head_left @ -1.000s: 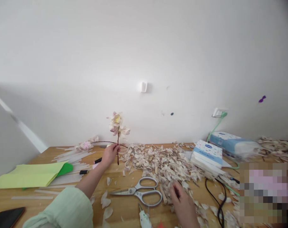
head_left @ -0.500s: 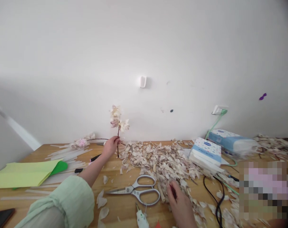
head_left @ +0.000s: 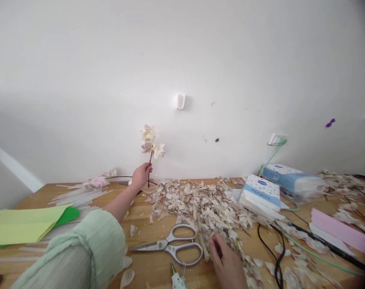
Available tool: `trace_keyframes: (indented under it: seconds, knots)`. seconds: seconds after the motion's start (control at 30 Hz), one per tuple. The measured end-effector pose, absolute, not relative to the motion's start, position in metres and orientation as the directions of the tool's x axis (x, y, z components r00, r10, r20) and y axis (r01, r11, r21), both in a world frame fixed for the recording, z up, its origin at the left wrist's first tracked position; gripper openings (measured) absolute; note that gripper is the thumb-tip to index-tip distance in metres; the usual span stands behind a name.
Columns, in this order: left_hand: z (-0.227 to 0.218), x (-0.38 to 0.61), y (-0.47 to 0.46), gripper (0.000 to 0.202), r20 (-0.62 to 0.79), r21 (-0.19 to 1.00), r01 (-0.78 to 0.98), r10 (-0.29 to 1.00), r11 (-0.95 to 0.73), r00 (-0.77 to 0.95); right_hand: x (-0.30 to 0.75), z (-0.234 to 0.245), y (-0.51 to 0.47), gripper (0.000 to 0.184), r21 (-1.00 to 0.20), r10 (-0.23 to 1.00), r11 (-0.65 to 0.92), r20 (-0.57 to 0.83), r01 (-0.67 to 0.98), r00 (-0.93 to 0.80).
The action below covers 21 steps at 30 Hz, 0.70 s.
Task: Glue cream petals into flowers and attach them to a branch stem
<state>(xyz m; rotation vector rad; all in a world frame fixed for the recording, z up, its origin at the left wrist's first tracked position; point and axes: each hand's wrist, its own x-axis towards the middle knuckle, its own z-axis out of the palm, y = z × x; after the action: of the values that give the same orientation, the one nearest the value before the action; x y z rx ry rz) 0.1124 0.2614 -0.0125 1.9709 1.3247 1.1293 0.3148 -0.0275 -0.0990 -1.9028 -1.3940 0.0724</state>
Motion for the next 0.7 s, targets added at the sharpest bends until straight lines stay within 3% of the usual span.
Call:
trace_keyframes:
  seconds: [0.37,0.7]
  knots:
    - [-0.035,0.108,0.264,0.029,0.31,0.739,0.574,0.935,-0.351,0.173,0.319,-0.104,-0.026,0.029,-0.57,0.869,-0.121,0.335,0.813,0.364]
    - [-0.046,0.109,0.27,0.029,0.327,0.73,0.589,0.934,-0.347,0.146,0.314,-0.111,-0.026,0.034,-0.577,0.839,-0.091,0.395,0.811,0.375]
